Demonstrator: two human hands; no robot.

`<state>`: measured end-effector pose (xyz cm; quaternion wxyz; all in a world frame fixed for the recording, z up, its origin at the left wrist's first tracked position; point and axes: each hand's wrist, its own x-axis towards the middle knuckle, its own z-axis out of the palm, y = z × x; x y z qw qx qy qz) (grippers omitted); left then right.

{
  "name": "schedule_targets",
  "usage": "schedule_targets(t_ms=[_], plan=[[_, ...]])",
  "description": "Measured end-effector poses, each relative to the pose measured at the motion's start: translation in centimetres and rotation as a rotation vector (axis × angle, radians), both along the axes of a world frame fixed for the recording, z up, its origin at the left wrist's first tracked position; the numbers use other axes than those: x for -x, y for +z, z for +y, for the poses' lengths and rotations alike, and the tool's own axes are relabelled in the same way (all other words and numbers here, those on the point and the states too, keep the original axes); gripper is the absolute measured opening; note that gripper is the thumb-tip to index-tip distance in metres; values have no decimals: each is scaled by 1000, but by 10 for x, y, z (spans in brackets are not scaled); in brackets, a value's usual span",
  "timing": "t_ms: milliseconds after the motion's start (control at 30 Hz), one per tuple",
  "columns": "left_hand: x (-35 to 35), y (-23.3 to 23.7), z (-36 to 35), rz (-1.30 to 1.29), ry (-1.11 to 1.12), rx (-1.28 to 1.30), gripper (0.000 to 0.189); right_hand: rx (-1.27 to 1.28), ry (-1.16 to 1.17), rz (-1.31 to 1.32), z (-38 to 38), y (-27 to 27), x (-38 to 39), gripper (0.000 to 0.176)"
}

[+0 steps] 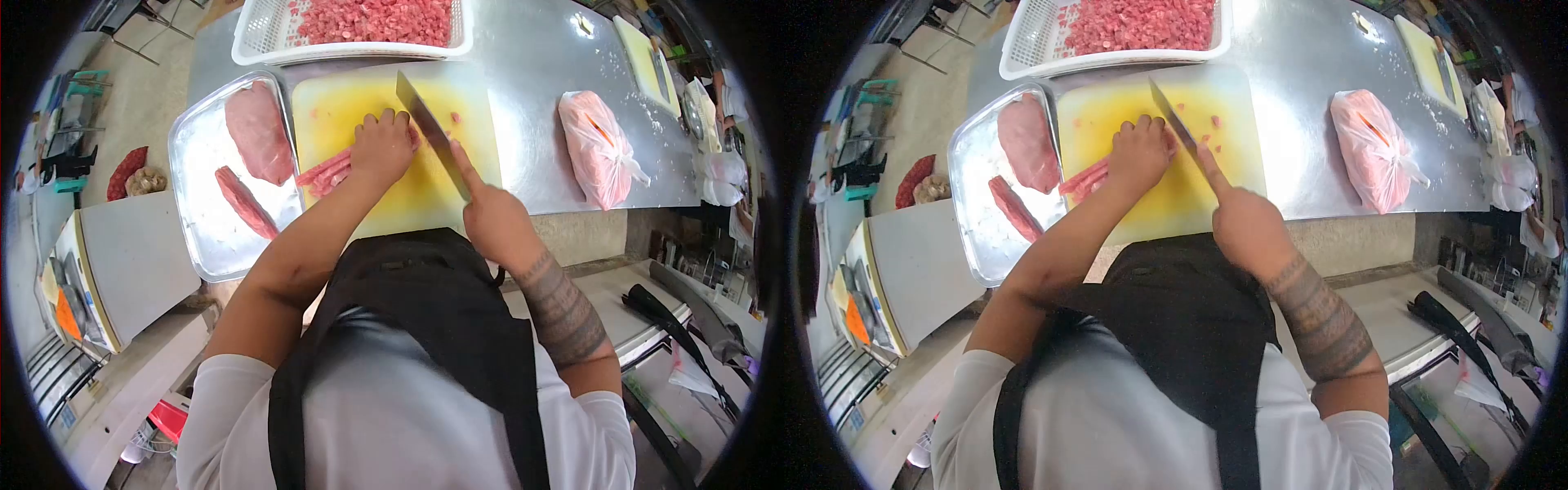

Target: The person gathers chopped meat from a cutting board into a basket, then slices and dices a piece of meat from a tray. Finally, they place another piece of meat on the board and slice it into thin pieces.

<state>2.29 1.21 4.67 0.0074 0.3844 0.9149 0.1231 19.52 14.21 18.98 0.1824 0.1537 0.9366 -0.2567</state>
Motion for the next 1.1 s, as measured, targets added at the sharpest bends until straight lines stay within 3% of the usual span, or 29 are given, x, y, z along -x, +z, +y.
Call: schedule_targets(t_ms=[67, 167, 200, 333, 467, 567, 667, 867, 967, 1067, 1100], plan=[[1, 2, 1, -13, 6, 3, 40, 61, -28, -43, -7, 7, -5, 93], [-2, 10, 1, -60, 5, 23, 32, 44, 6, 205, -9, -76, 25, 95], [-1, 10, 1, -59, 7, 22, 32, 16, 17, 217, -5, -77, 39, 95], [2, 4, 1, -75, 1, -19, 42, -9, 19, 132, 3, -42, 40, 95], [1, -1, -2, -27, -26, -25, 30, -15, 26, -50, -12, 21, 12, 93], [2, 1, 0, -46, -25, -21, 30, 60, -6, 121, -17, -52, 28, 93], [2, -6, -3, -58, -8, -14, 31, 49, -11, 268, -12, -74, 57, 93], [1, 0, -4, -49, -35, -74, 29, 62, 20, -19, -8, 5, 14, 95], [3, -3, -2, -6, -32, -120, 26, 153, -15, 10, -15, -15, 13, 94], [1, -10, -4, 21, -15, -114, 27, 16, 20, 396, -21, -91, 47, 97], [4, -10, -2, 25, -14, -101, 31, 49, 2, 358, -17, -88, 53, 97]])
